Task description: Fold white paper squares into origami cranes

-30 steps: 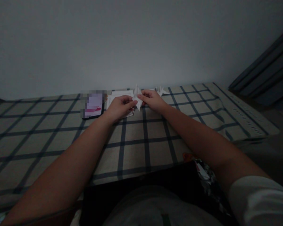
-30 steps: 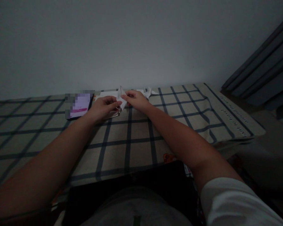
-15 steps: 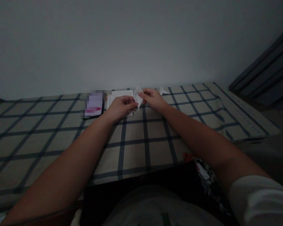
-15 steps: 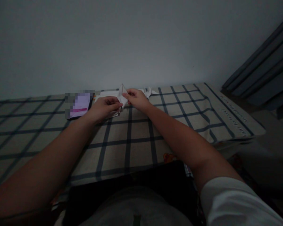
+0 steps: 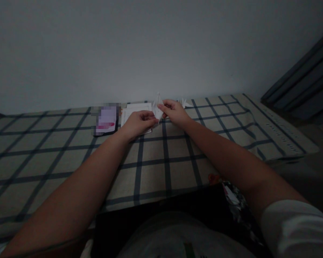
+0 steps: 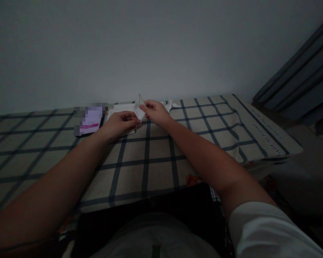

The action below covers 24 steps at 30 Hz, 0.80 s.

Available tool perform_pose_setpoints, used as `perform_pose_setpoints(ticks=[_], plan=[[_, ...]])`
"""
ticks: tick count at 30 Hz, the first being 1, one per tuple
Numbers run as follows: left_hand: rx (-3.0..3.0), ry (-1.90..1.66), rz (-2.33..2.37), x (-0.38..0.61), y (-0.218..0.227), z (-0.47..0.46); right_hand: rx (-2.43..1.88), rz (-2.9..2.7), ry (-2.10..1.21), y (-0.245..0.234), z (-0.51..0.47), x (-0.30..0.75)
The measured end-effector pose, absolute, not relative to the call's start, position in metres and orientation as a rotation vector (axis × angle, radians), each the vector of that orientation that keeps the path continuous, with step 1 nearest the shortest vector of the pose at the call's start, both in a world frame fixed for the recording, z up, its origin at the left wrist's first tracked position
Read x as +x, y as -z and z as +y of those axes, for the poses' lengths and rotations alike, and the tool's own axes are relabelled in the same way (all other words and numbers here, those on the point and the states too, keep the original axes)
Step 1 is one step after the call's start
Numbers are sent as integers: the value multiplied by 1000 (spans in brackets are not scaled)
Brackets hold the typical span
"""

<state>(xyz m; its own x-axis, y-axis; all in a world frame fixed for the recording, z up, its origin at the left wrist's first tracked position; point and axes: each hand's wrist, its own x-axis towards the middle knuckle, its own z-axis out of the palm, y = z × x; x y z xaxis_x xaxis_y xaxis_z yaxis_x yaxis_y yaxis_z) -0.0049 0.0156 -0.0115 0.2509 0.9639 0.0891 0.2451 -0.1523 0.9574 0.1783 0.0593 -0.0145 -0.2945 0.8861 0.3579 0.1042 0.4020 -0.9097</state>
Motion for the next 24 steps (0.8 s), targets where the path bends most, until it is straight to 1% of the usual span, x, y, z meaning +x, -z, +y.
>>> perform_pose_setpoints(ticks=[17, 24], plan=[[1509, -1000, 1183, -4, 9, 16, -862, -1700, -999, 14, 60, 180], [1604, -1216, 1324, -7, 5, 18, -785, -1806, -1079, 14, 57, 178]])
